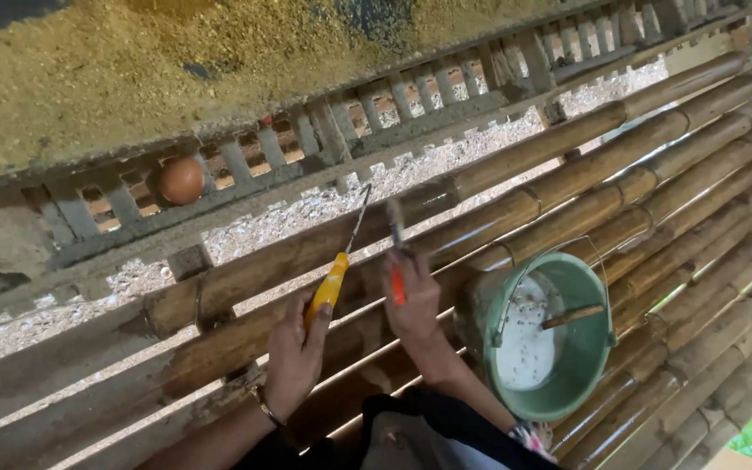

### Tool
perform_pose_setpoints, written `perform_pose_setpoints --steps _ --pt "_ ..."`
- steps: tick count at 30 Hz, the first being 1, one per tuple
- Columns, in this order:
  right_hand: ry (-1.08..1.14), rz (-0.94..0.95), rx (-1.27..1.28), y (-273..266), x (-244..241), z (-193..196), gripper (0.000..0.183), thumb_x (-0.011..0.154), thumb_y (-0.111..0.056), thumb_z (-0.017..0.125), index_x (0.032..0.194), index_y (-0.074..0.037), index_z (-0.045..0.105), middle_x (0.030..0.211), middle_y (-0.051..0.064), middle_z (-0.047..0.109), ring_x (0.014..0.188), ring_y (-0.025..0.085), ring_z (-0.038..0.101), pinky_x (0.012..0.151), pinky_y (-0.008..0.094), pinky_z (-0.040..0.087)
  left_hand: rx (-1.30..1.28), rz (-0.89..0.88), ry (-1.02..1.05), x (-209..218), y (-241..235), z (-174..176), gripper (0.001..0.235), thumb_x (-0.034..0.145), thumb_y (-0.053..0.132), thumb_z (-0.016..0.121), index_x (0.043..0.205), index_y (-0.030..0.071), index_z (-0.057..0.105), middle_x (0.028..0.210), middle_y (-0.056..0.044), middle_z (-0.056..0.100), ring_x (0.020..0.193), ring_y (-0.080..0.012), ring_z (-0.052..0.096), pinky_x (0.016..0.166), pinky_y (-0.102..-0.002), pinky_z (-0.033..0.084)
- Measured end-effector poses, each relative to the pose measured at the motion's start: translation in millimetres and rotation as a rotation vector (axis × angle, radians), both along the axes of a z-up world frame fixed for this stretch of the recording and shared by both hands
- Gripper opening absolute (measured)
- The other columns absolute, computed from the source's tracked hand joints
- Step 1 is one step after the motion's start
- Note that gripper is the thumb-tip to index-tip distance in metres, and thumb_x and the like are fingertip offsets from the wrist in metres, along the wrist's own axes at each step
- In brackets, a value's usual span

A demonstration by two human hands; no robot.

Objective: Cleaning the bamboo slats of an egg collection area in a chicken coop using a brush, soapy water, and a scraper.

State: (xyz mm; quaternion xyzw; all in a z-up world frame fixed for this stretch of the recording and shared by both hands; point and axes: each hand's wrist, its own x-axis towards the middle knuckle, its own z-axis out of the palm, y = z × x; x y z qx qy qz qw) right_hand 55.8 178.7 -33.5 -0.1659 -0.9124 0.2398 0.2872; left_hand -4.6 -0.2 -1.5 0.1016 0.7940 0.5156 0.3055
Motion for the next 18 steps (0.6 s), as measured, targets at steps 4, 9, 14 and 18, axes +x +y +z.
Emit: perform_pose_setpoints --steps 4,9,14,18 --pt "-0.005 -0.239 0.060 37.3 -13.8 -21.9 0.028 0.092 -0.012 0.056 0.119 -0.004 0.057 0.105 0.016 0.053 0.067 0.031 0.058 0.056 0.041 0.050 0.053 -0.014 0.001 4.6 0.1 -5.7 0.034 0.092 0.037 0.044 0.108 0.010 0.056 0.055 0.004 0.053 0.040 -0.0078 0.044 0.034 -0.022 0.035" --pt "-0.061 -0.078 -0.011 3.0 -16.8 -13.9 0.016 0.087 -0.005 0.057 0.102 -0.003 0.062 0.092 0.016 0.053 0.066 0.032 0.058 0.060 0.041 0.050 0.031 0.010 0.030 1.3 1.1 -1.5 0.032 0.092 0.039 0.043 0.101 0.012 0.057 0.054 0.003 0.048 0.043 -0.0095 0.041 0.039 -0.027 0.032" --pt "-0.107 -0.252 -0.032 49.1 -26.4 -9.9 0.023 0.087 -0.009 0.058 0.110 -0.007 0.060 0.104 0.018 0.055 0.069 0.035 0.060 0.060 0.043 0.051 0.046 0.016 0.012 3.4 1.6 -3.9 0.035 0.092 0.039 0.042 0.105 0.010 0.057 0.052 0.004 0.047 0.039 -0.0077 0.038 0.035 -0.024 0.030" --pt "-1.024 -0.135 0.122 58.2 -48.2 -48.0 0.022 0.085 -0.016 0.059 0.106 -0.011 0.063 0.102 0.018 0.062 0.066 0.036 0.066 0.053 0.045 0.057 0.020 0.084 -0.052 6.1 1.9 -0.5 0.035 0.090 0.040 0.046 0.105 0.012 0.060 0.061 0.001 0.054 0.049 -0.0104 0.044 0.043 -0.028 0.034"
